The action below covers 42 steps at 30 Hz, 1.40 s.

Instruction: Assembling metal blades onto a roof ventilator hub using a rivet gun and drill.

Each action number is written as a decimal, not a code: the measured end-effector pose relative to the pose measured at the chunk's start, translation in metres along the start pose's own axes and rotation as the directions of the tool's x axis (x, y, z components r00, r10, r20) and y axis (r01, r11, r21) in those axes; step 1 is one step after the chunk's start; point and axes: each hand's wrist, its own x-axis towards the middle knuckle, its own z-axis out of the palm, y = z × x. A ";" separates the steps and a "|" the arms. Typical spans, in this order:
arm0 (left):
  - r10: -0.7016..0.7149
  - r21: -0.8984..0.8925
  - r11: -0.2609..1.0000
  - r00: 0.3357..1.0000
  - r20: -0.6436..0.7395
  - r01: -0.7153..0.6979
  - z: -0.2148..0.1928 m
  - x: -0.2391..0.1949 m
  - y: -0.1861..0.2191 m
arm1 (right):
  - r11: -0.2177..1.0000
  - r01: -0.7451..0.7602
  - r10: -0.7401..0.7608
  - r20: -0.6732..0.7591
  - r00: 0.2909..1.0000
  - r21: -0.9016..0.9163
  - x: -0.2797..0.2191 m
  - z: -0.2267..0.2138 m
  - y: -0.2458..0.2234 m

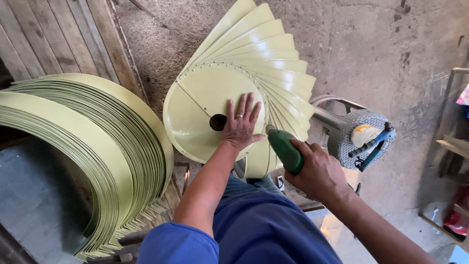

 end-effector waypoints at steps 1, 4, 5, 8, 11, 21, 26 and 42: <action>0.003 0.006 1.000 1.000 -0.009 -0.003 0.000 0.000 0.000 | 1.000 0.017 -0.017 -0.015 1.000 0.002 0.000 0.003 0.003; 0.009 0.007 1.000 1.000 -0.027 -0.009 0.000 -0.001 -0.001 | 0.999 0.034 -0.034 -0.027 0.999 0.003 0.000 0.004 0.005; 0.013 0.003 1.000 0.999 -0.038 -0.013 0.000 0.000 -0.001 | 0.999 0.034 -0.033 -0.027 0.999 0.004 0.000 0.004 0.005; 0.023 0.005 1.000 0.999 -0.032 -0.023 0.000 0.000 -0.001 | 1.000 0.012 -0.012 -0.010 1.000 -0.003 -0.002 -0.002 0.000; 0.019 -0.012 1.000 0.998 -0.053 -0.020 0.002 0.000 -0.001 | 0.999 0.050 -0.049 -0.051 0.998 0.018 -0.002 0.002 0.010; 0.017 0.017 1.000 0.999 -0.050 -0.016 0.002 0.001 -0.003 | 1.000 0.015 -0.015 0.002 1.000 0.024 -0.001 0.001 0.007; 0.013 0.008 1.000 0.999 -0.030 -0.013 0.000 0.000 0.000 | 0.999 0.013 -0.011 0.066 0.998 -0.032 -0.004 -0.006 -0.003; 0.000 0.013 1.000 1.000 -0.003 0.000 0.003 -0.001 0.000 | 0.999 0.010 -0.009 0.037 0.999 -0.035 -0.002 0.006 0.011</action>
